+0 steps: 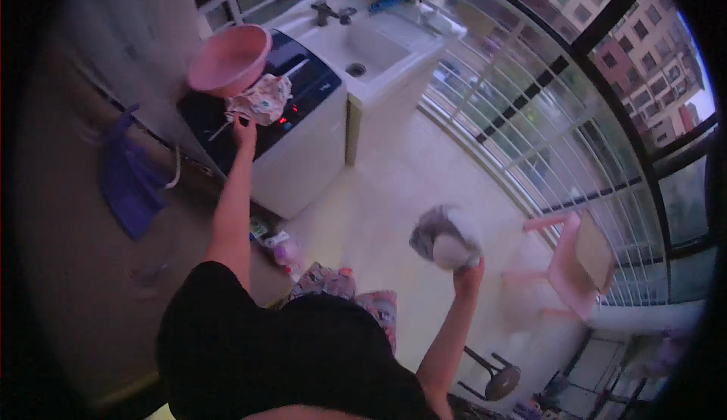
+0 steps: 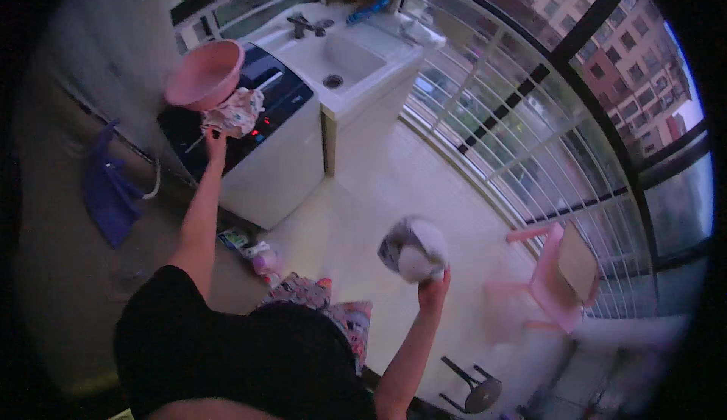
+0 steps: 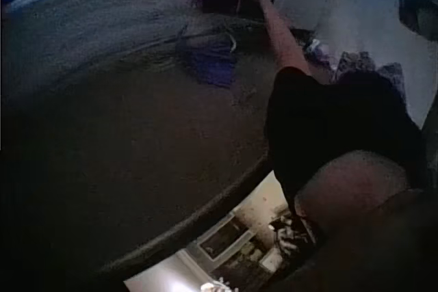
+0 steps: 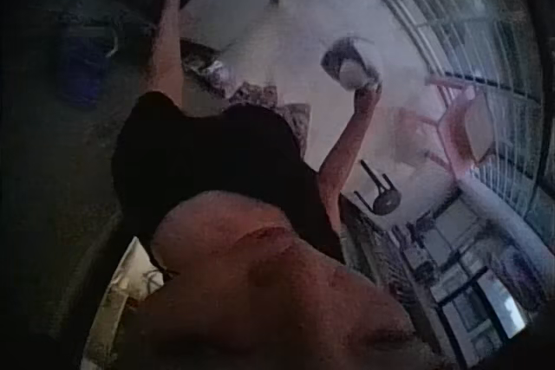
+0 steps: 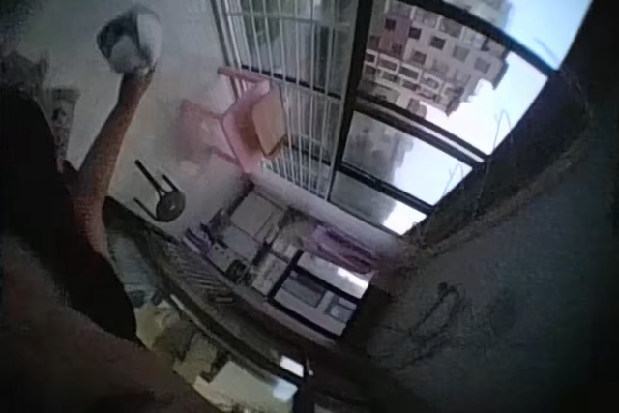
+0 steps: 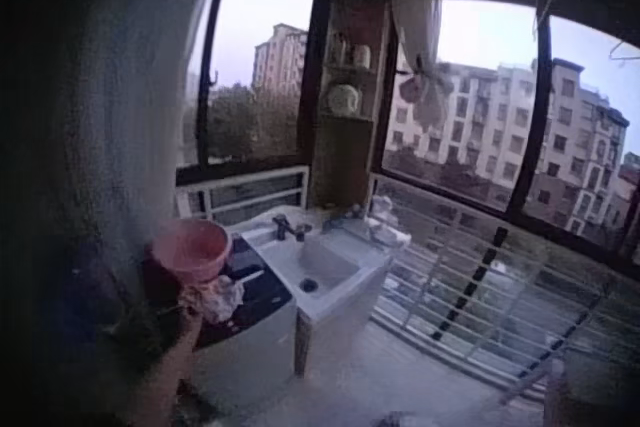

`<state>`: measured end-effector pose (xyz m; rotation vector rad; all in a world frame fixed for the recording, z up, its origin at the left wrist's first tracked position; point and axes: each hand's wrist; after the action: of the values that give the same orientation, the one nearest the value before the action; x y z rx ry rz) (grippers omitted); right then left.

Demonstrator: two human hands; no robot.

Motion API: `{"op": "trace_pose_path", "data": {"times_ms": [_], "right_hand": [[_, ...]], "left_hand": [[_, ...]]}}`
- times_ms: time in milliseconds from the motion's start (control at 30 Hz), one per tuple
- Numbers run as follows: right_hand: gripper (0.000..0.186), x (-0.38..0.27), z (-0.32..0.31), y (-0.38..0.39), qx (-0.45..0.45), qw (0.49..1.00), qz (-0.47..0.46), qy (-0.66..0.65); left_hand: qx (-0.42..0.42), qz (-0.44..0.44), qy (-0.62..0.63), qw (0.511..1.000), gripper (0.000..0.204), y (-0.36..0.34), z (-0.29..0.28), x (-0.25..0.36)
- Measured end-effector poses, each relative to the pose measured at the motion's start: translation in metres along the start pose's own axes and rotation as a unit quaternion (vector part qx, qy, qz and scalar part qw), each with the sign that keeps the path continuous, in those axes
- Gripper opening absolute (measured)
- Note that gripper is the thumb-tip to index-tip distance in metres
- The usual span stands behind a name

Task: The person washes hands at a sink, picks up clothing from a floor, and then hand washes the items in a basin at the sink with a sponge.

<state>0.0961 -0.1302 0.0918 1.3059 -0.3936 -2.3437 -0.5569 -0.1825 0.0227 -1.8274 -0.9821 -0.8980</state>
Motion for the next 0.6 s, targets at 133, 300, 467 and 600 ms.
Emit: {"op": "trace_pose_path", "data": {"times_ms": [133,300,467,600], "right_hand": [[0.039,-0.045,0.047,-0.089,-0.092,0.996,0.015,-0.002],[0.041,-0.083,0.113,-0.182,-0.264,0.963,0.043,0.012],[0.037,-0.127,0.142,-0.283,-0.294,0.951,0.086,0.04],[0.026,-0.174,0.17,-0.364,-0.303,0.94,0.071,0.138]], "left_hand": [[0.145,0.223,-0.214,0.94,0.044,0.021,0.022,0.043],[-0.311,0.051,0.231,0.92,0.043,0.148,0.147,0.192],[-0.481,-0.044,0.305,0.821,0.05,0.157,0.265,0.262],[-0.485,-0.015,0.087,0.87,0.038,0.087,0.309,0.271]]}}
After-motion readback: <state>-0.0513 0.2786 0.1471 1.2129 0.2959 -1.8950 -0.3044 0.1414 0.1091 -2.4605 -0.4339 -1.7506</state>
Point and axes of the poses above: each hand's wrist, its own y-axis away from the middle knuckle, its own z-axis out of the palm, x = y × z, and after that the axes turned 11 degrees about z, right-handed
